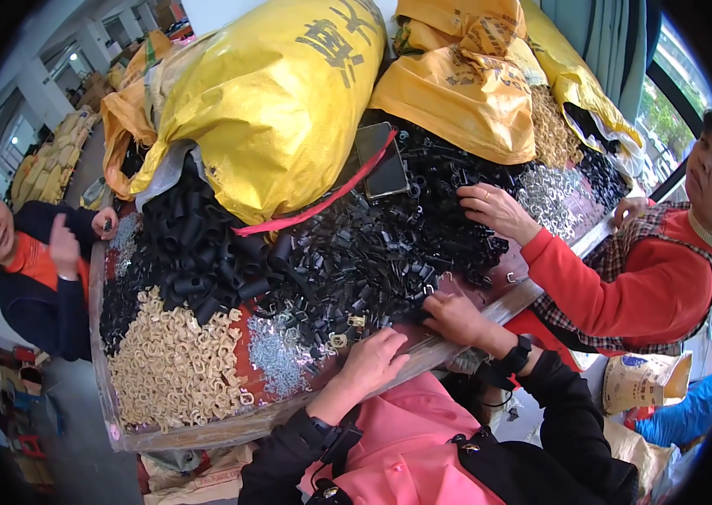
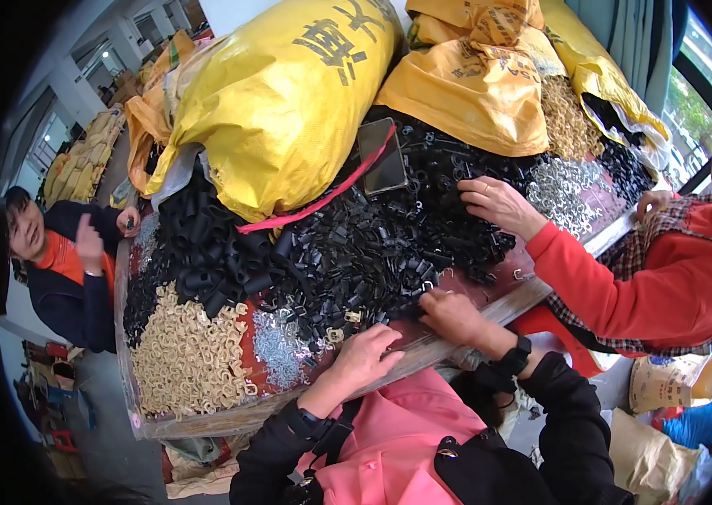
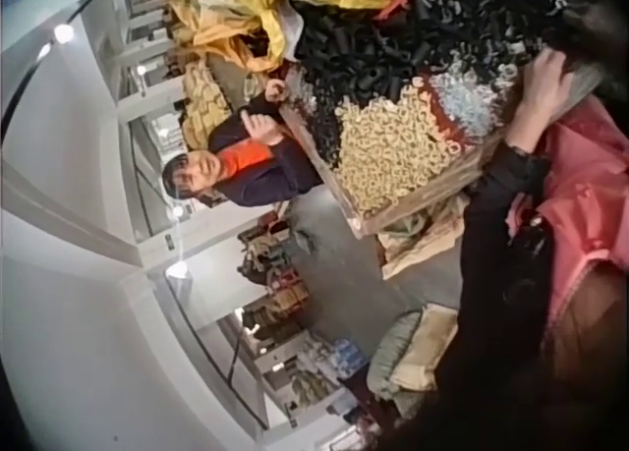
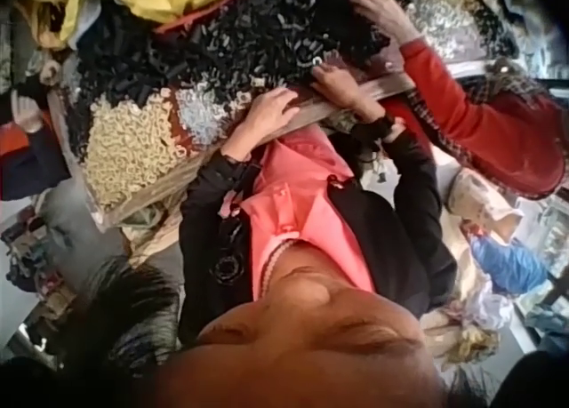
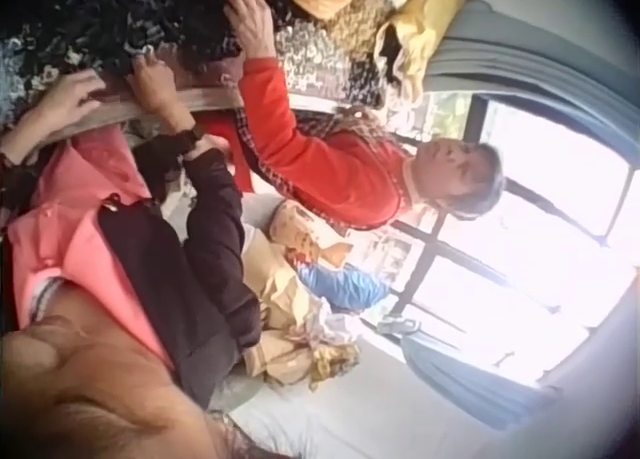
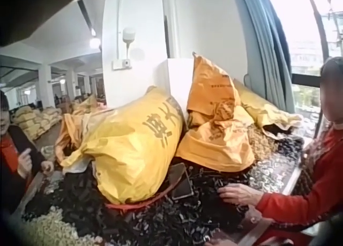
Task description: The person assembles components by hand by picking up a black plastic piece and a metal clip, fitting the clip onto the plastic piece, and then placing the assembled unit back onto the table.
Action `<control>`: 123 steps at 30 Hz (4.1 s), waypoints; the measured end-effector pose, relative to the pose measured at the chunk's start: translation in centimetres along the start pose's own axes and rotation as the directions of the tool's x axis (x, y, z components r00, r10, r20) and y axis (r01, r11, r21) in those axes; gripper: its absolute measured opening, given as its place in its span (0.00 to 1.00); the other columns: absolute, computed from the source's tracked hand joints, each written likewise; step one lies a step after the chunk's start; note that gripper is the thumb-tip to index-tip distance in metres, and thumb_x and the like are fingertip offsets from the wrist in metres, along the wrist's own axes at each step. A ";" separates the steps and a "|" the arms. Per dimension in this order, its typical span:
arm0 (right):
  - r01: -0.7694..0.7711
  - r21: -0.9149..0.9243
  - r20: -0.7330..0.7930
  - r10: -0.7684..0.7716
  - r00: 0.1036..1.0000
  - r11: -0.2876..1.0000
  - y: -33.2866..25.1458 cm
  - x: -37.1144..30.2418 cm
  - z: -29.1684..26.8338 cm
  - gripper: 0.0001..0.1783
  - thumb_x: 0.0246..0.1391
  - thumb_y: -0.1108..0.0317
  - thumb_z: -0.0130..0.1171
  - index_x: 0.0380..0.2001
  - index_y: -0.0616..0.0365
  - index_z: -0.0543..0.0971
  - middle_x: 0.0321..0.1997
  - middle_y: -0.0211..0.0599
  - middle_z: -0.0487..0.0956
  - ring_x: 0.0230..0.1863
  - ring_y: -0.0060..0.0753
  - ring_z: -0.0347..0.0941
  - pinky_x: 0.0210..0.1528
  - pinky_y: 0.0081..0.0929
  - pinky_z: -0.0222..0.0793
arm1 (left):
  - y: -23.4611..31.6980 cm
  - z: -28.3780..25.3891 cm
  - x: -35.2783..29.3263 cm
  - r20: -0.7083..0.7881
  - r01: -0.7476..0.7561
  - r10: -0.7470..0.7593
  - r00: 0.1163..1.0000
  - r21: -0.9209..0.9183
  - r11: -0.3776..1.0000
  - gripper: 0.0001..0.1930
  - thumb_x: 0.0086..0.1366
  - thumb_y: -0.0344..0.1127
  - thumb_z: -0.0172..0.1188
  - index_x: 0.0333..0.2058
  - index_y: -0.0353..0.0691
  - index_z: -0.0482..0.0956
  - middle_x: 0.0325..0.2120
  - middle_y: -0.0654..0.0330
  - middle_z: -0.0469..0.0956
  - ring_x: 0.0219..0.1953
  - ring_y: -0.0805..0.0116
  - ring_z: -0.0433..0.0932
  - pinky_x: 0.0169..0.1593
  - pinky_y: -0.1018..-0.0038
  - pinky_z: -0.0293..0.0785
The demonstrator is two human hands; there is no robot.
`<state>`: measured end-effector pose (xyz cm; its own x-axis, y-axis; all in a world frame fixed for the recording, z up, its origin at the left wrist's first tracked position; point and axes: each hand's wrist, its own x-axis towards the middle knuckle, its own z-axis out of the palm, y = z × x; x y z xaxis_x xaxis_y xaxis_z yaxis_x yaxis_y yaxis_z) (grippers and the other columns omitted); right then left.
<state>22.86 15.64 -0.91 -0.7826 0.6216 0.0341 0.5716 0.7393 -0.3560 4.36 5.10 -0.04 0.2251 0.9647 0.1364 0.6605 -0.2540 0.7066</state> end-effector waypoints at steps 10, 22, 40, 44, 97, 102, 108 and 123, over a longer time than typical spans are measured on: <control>0.109 0.395 -0.183 -0.038 0.982 0.912 -2.2 2.6 -0.9 0.06 0.46 0.68 0.50 0.24 0.59 0.68 0.23 0.44 0.71 0.25 0.49 0.70 0.26 0.41 0.67 | -1.4 -0.6 -0.2 -0.070 0.058 -0.060 0.996 -0.033 0.998 0.14 0.49 0.34 0.58 0.35 0.37 0.72 0.28 0.55 0.71 0.28 0.57 0.74 0.32 0.68 0.71; 0.094 0.041 0.121 -0.099 0.988 0.995 -0.5 0.2 0.3 0.09 0.41 0.65 0.53 0.28 0.56 0.72 0.27 0.43 0.72 0.31 0.50 0.69 0.32 0.42 0.65 | -2.7 2.2 2.5 -0.004 -0.203 0.213 0.977 0.275 0.940 0.07 0.44 0.30 0.54 0.25 0.39 0.70 0.29 0.56 0.66 0.32 0.58 0.71 0.31 0.66 0.72; 0.201 0.221 -0.183 -0.162 0.970 0.954 -7.9 5.0 1.1 0.05 0.38 0.71 0.55 0.16 0.60 0.70 0.19 0.43 0.69 0.23 0.48 0.67 0.22 0.36 0.62 | -4.3 -5.4 -4.6 -0.351 -0.122 0.185 0.918 0.194 0.973 0.07 0.46 0.28 0.55 0.25 0.35 0.69 0.28 0.55 0.67 0.34 0.58 0.69 0.37 0.67 0.68; 0.071 0.211 -0.134 -0.043 0.990 0.975 -7.0 3.8 0.2 0.04 0.37 0.72 0.56 0.18 0.60 0.72 0.20 0.43 0.71 0.23 0.46 0.68 0.21 0.33 0.63 | -3.5 -6.9 -6.9 -0.368 -0.119 0.154 0.917 0.118 0.986 0.08 0.47 0.30 0.55 0.26 0.34 0.68 0.28 0.55 0.67 0.33 0.56 0.70 0.35 0.65 0.69; 0.097 0.367 -0.187 -0.028 0.982 0.925 -7.2 0.6 0.3 0.07 0.42 0.73 0.55 0.28 0.60 0.73 0.22 0.43 0.69 0.23 0.45 0.68 0.24 0.33 0.65 | -8.9 -14.7 -12.2 -0.567 0.513 -0.221 0.793 0.426 0.746 0.12 0.47 0.30 0.59 0.33 0.35 0.74 0.31 0.53 0.72 0.33 0.60 0.74 0.35 0.70 0.72; 0.115 0.358 -0.195 -0.046 0.980 0.927 -6.9 0.5 1.5 0.07 0.42 0.73 0.55 0.29 0.60 0.73 0.22 0.43 0.69 0.24 0.47 0.69 0.25 0.34 0.65 | -9.5 -15.0 -11.7 -0.470 0.512 -0.266 0.841 0.535 0.672 0.12 0.47 0.33 0.58 0.32 0.36 0.74 0.30 0.55 0.72 0.33 0.58 0.73 0.35 0.67 0.71; 0.123 0.376 -0.207 -0.046 0.977 0.919 -6.7 0.8 1.9 0.06 0.42 0.73 0.55 0.28 0.60 0.73 0.23 0.43 0.70 0.24 0.47 0.69 0.25 0.34 0.65 | -8.3 -15.1 -7.4 -0.459 0.451 -0.228 0.859 0.466 0.761 0.12 0.47 0.32 0.59 0.32 0.36 0.74 0.29 0.55 0.72 0.33 0.57 0.73 0.35 0.68 0.71; 0.117 0.299 -0.342 -0.008 0.940 0.947 -3.1 1.4 0.2 0.08 0.40 0.73 0.55 0.29 0.58 0.73 0.23 0.42 0.70 0.27 0.45 0.69 0.27 0.34 0.65 | -7.1 -11.3 0.5 -0.343 0.197 -0.192 0.920 -0.021 0.980 0.12 0.49 0.29 0.59 0.33 0.34 0.74 0.29 0.57 0.74 0.20 0.68 0.73 0.25 0.76 0.70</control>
<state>19.95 14.20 0.08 -0.6556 0.6668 0.3542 0.3761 0.6952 -0.6126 -8.32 8.22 2.81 -0.1656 0.9596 0.2274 0.6770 -0.0570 0.7338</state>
